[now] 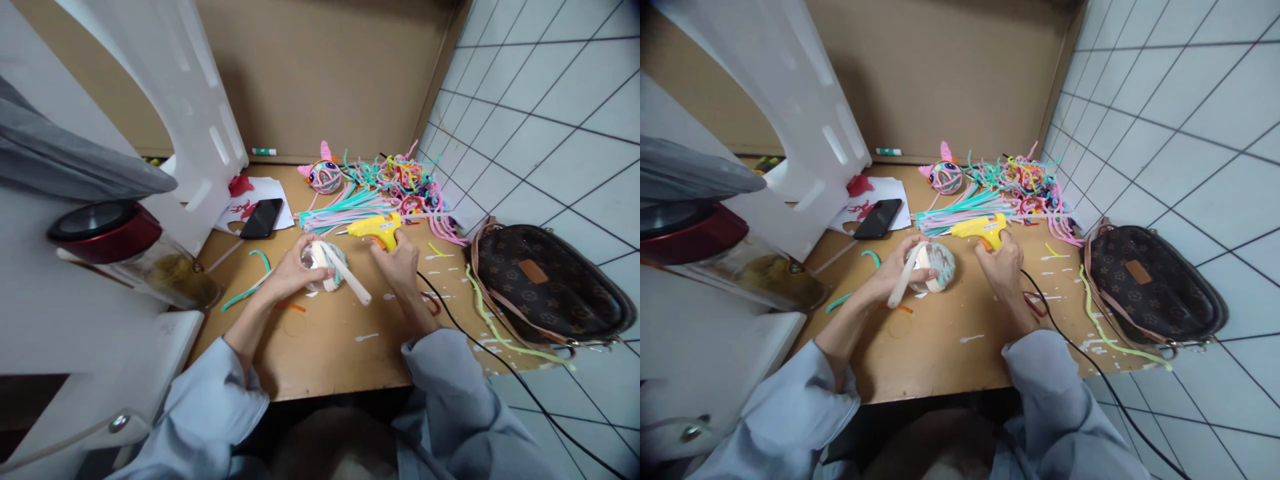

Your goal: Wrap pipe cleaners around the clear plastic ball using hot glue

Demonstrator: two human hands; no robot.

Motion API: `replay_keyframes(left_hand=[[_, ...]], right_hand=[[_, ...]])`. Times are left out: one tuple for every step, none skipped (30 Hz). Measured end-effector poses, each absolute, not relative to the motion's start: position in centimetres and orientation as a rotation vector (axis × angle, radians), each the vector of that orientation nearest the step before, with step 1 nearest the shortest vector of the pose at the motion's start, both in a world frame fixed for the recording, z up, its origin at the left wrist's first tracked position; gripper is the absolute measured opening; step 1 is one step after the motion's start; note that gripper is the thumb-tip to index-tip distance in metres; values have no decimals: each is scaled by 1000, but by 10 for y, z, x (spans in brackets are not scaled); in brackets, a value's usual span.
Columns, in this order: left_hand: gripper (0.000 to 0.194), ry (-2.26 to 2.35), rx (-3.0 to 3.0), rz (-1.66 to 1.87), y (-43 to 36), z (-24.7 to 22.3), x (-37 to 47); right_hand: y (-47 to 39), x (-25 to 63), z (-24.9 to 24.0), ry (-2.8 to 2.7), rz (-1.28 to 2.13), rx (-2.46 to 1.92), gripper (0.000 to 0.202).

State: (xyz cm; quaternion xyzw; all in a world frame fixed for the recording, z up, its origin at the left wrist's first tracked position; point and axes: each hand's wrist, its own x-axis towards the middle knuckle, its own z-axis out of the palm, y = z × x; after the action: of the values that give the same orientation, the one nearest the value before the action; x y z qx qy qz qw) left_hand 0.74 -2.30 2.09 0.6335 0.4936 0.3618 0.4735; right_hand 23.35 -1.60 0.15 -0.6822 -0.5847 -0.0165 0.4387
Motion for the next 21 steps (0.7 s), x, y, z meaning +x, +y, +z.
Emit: replay_keyframes(left_hand=[[75,1209,1552,887,-23,20,7],[75,1208,1556,889,-23,20,7],[75,1207,1563,894,-23,19,7],[75,1208,1570,902,-23,19,7],[74,1207,1573,904,-23,18,7],[74,1206,1570,901,-23,18,7],[74,1202,1563,894,-23,19,7],[75,1199,1556,887,-24,20,7],[75,1198,1551,882,-25,21,7],[75,1199,1552,877,-25,23,8],[74,1202,1559,874,-26,24,8],[74,1207,1568,874,-26,25,8],[74,1211,1575,872,-26,26,8],[74,1213,1580,868,-26,26,8],[74,1212,1586,866,-26,26,8],[73,1213,1600,864,-26,24,8],[73,1213,1623,864,-25,22,7],[72,1213,1652,864,-25,20,7],[72,1212,1684,861,-25,18,7],[72,1213,1712,857,-25,17,7],[73,1215,1729,852,-25,15,7]], right_hand=[[-13,237,-1,-1433,-50,-1726,24],[-11,240,-5,-1431,-57,-1758,25],[-8,243,-9,-1446,-61,-1798,27],[-5,246,-13,-1476,-63,-1848,27],[-3,248,-19,-1508,-68,-1906,27],[-1,249,-24,-1544,-79,-1960,26],[0,250,-28,-1582,-95,-2002,25],[0,250,-33,-1617,-113,-2029,24],[0,250,-36,-1654,-135,-2043,22],[0,250,-39,-1688,-160,-2050,22],[-1,250,-40,-1715,-188,-2058,22],[-2,249,-40,-1733,-222,-2069,24],[-4,248,-37,-1740,-258,-2081,27],[-6,247,-34,-1737,-296,-2085,31],[-9,245,-28,-1729,-333,-2066,34],[-12,243,-22,-1730,-360,-2012,36],[-15,240,-14,-1743,-379,-1914,37],[-20,237,-6,-1773,-385,-1767,39],[-25,232,1,-1831,-369,-1584,41],[-30,227,9,-1879,-346,-1394,43],[-36,222,14,-1927,-311,-1217,46]])
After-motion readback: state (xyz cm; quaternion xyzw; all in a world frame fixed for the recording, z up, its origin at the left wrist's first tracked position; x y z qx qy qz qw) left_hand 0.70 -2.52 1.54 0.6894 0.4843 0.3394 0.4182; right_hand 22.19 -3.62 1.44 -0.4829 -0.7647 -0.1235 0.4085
